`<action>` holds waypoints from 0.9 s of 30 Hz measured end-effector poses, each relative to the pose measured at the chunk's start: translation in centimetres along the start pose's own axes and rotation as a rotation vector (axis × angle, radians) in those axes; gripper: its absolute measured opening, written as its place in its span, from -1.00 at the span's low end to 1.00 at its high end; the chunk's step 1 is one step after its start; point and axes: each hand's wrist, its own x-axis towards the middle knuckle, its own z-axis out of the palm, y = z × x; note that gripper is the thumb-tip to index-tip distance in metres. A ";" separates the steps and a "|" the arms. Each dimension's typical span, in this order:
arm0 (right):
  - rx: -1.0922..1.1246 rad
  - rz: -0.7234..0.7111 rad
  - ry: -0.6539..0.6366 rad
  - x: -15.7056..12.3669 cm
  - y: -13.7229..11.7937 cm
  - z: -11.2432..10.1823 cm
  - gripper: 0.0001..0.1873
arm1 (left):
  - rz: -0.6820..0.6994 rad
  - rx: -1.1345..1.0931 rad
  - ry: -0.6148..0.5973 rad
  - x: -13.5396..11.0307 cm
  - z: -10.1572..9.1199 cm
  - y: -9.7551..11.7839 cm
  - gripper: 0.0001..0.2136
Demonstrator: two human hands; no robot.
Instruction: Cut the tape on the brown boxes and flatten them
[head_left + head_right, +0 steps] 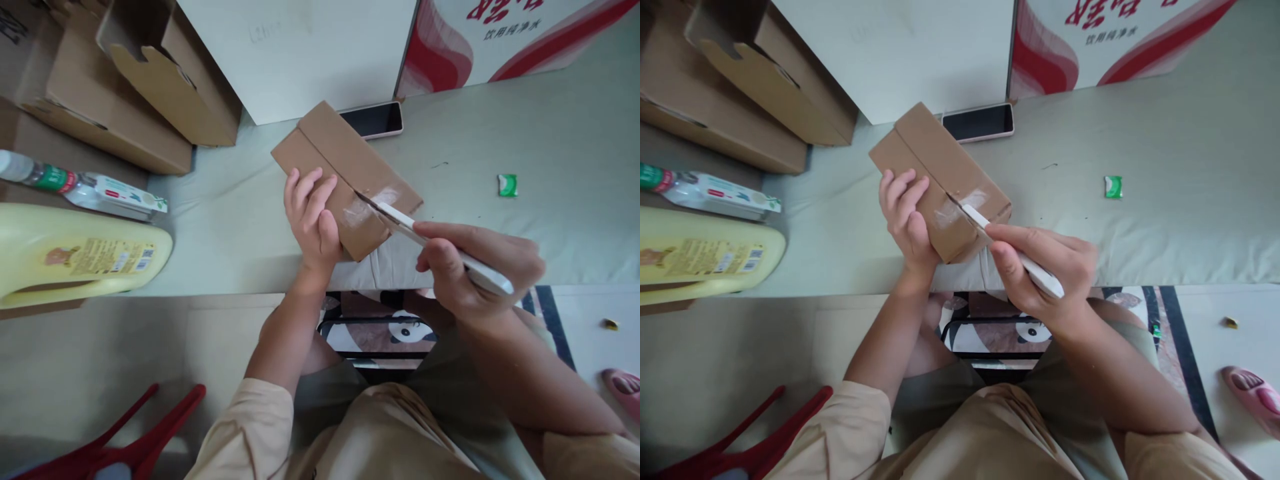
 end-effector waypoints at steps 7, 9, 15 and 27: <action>-0.092 0.044 0.024 -0.2 -0.6 -0.3 -0.79 | 0.039 0.023 0.026 0.1 -0.1 0.1 -0.37; -0.078 0.065 0.013 -0.3 -0.7 -0.4 -0.79 | 0.027 0.038 0.017 0.1 -0.1 0.1 -0.35; -0.117 0.080 0.054 -0.3 -1.0 -0.9 -0.77 | 0.042 0.081 0.038 0.3 0.0 0.1 -0.33; -0.134 0.117 0.061 0.3 -2.1 -1.5 -0.75 | 0.039 0.115 0.042 0.4 0.0 0.4 -0.32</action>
